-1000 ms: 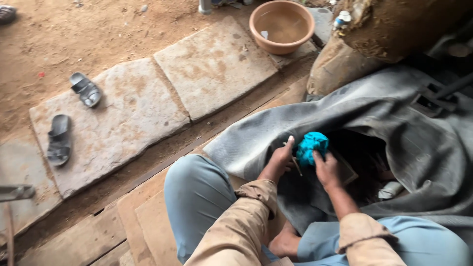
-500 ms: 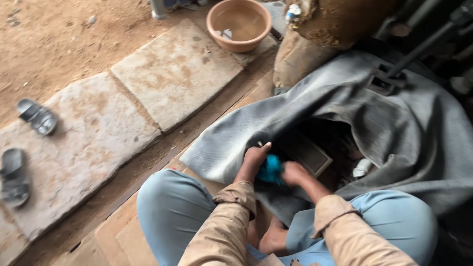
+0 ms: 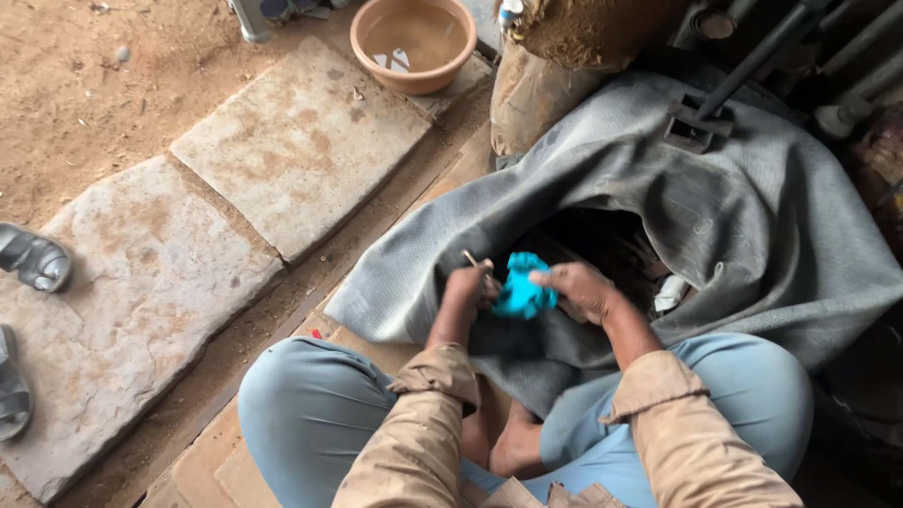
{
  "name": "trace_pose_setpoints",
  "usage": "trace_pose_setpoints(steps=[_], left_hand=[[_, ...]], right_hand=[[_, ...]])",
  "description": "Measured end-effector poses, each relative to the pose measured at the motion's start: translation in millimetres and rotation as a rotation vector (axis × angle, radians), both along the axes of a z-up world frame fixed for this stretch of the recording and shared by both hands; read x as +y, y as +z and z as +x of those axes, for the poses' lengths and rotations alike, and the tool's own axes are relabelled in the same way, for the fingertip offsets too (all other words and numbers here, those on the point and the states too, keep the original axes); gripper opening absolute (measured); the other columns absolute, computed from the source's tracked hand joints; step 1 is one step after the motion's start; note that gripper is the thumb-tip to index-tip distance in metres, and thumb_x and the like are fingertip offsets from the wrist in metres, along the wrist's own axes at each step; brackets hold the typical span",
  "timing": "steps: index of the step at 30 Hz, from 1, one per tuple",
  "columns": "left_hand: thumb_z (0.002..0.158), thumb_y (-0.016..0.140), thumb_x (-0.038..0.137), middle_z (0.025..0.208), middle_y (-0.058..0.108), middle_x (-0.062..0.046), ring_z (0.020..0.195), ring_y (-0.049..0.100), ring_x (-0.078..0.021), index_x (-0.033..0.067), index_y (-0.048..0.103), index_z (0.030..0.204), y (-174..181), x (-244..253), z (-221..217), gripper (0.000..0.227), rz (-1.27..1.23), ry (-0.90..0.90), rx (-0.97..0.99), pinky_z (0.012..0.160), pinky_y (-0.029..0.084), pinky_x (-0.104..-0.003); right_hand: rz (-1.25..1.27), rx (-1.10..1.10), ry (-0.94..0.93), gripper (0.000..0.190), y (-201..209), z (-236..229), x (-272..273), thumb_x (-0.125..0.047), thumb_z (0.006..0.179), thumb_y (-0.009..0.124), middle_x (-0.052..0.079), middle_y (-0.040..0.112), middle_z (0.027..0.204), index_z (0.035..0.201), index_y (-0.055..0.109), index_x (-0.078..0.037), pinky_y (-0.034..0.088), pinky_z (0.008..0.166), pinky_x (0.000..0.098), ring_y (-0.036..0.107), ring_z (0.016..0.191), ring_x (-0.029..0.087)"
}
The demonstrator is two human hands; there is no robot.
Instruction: Repairing a vehicle inner tube by manipulating the valve core, cleaning the surface with a cloth, and using a mechanical press.
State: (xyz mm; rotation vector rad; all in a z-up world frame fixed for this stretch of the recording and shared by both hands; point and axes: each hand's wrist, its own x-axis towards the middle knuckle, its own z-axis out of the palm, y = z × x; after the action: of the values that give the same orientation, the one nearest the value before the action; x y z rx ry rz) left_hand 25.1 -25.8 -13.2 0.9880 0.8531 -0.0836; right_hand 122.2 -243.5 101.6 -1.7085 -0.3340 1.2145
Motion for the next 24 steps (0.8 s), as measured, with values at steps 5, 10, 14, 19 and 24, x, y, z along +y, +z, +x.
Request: trace_pose_setpoints(steps=[5,10,14,19,24], left_hand=[[0.098,0.064,0.017,0.070,0.064,-0.011,0.050,0.055,-0.0194,-0.0009,0.063,0.089,-18,29,5,0.020,-0.283,0.259,-0.197,0.046,0.043,-0.033],[0.097,0.059,0.010,0.090,0.070,-0.012,0.073,0.068,-0.0184,-0.0003,0.060,0.108,75,32,-11,0.015,-0.322,0.449,-0.308,0.078,0.060,-0.038],[0.097,0.060,0.008,0.093,0.071,-0.012,0.079,0.069,-0.0187,-0.0002,0.060,0.112,86,31,-15,0.017,-0.317,0.480,-0.286,0.086,0.059,-0.039],[0.097,0.062,0.006,0.095,0.070,-0.011,0.081,0.068,-0.0182,-0.0052,0.050,0.137,88,29,-16,0.043,-0.322,0.433,-0.318,0.086,0.058,-0.039],[0.092,0.063,0.000,0.094,0.068,-0.016,0.078,0.068,-0.0216,-0.0056,0.026,0.155,35,21,-5,0.073,-0.300,0.255,-0.403,0.075,0.057,-0.037]], right_hand=[[0.252,0.050,-0.289,0.041,4,2,-9,-0.038,0.091,0.080,0.007,0.074,0.093,0.098,0.072,0.002,0.054,0.080,0.0314,0.067,0.084,0.015],[0.238,0.132,-0.427,0.043,30,-6,-3,-0.039,0.088,0.076,0.011,0.076,0.097,0.104,0.075,0.001,0.057,0.084,0.0339,0.072,0.088,0.019],[0.209,0.169,-0.421,0.042,22,-3,1,-0.039,0.087,0.077,0.010,0.074,0.099,0.106,0.075,-0.002,0.057,0.083,0.0371,0.070,0.088,0.020],[0.178,0.126,-0.390,0.046,10,-2,0,-0.043,0.087,0.077,0.010,0.075,0.098,0.104,0.075,-0.001,0.058,0.085,0.0378,0.069,0.089,0.019],[0.196,0.084,-0.369,0.047,16,-4,0,-0.045,0.086,0.075,0.009,0.076,0.099,0.104,0.075,-0.002,0.058,0.084,0.0374,0.071,0.088,0.019]])
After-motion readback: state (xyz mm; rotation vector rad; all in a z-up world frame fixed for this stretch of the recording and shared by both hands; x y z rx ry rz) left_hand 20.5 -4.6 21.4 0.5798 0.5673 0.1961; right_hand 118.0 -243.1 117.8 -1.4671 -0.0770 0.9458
